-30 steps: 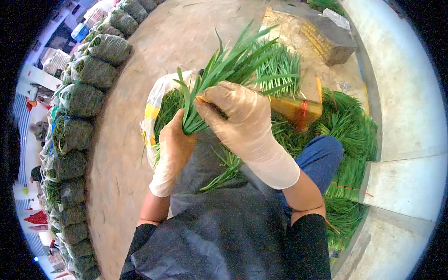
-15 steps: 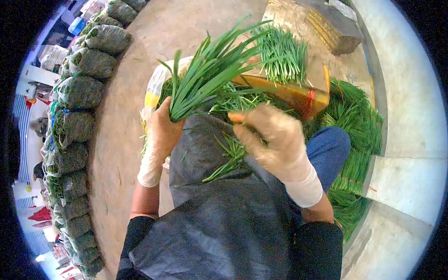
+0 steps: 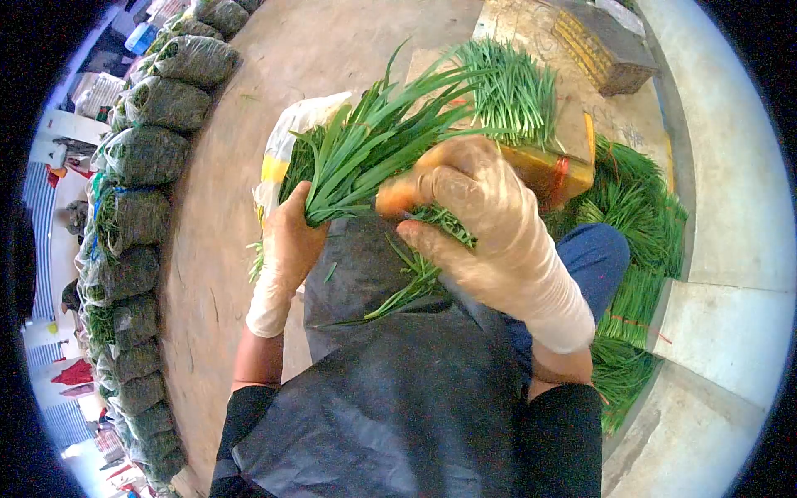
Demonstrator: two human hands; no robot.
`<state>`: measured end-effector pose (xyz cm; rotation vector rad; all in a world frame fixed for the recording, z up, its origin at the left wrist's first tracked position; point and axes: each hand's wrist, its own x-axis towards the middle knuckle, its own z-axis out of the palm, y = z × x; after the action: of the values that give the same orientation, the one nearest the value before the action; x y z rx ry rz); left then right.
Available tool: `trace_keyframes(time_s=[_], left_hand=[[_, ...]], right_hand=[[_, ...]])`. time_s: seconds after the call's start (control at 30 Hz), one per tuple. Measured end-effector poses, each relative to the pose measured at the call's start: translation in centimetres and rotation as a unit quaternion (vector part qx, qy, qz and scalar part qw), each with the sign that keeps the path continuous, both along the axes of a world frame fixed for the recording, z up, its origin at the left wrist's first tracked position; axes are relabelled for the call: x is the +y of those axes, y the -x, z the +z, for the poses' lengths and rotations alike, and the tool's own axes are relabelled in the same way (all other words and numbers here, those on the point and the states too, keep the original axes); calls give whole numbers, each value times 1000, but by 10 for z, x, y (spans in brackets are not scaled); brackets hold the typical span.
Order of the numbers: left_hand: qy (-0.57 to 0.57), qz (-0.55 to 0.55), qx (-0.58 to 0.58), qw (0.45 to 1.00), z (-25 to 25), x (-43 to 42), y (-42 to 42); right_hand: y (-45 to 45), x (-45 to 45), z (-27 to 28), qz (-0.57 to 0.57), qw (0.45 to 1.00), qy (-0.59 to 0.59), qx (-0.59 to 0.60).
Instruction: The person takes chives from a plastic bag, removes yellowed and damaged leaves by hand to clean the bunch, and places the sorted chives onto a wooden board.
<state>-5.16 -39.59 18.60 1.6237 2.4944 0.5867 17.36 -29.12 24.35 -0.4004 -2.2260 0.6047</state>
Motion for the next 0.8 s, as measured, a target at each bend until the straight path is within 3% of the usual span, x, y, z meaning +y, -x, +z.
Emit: trace_keyframes(time_s=[0.03, 0.13, 0.2, 0.23, 0.3, 0.33, 0.4, 0.43, 0.5, 0.53, 0.6, 0.63, 0.7, 0.8], left_hand=[[-24, -2, 10, 1000, -3, 0, 1], [-45, -17, 26, 998, -7, 0, 1], [-48, -24, 34, 998, -7, 1, 0], [-44, -26, 49, 997, -7, 1, 0], [-42, -27, 66, 997, -5, 0, 0], [-48, -28, 83, 995, -4, -1, -1], [-54, -24, 100, 993, -3, -3, 1], [-92, -41, 128, 987, -3, -4, 1], [-124, -54, 154, 979, -2, -10, 0], [-135, -72, 181, 972, 2, -10, -3], [-146, -90, 206, 963, 7, -7, -6], [-153, -115, 212, 958, 8, -5, -8], [-154, -161, 209, 952, 11, -3, -13], [-148, -199, 214, 945, 15, 0, -19]], right_hand=[[0, 0, -1, -1, 1000, 2, -1], [4, 1, -2, -146, 987, -4, 63], [16, 4, 1, -193, 977, -86, 25], [22, 9, -2, -196, 976, -87, 26], [34, 14, -17, -166, 964, -205, -38], [39, 9, -21, -163, 966, -194, -52], [37, 6, -24, -41, 992, -89, 74], [32, 3, -24, -35, 993, -89, 73], [18, -7, -26, 109, 985, 70, 116], [12, -15, -31, 113, 984, 72, 114], [2, -29, -42, 73, 956, 214, 185], [-4, -33, -42, 72, 956, 217, 182], [-18, -40, -39, -68, 986, 84, 130], [-27, -51, -44, -86, 976, 118, 160]])
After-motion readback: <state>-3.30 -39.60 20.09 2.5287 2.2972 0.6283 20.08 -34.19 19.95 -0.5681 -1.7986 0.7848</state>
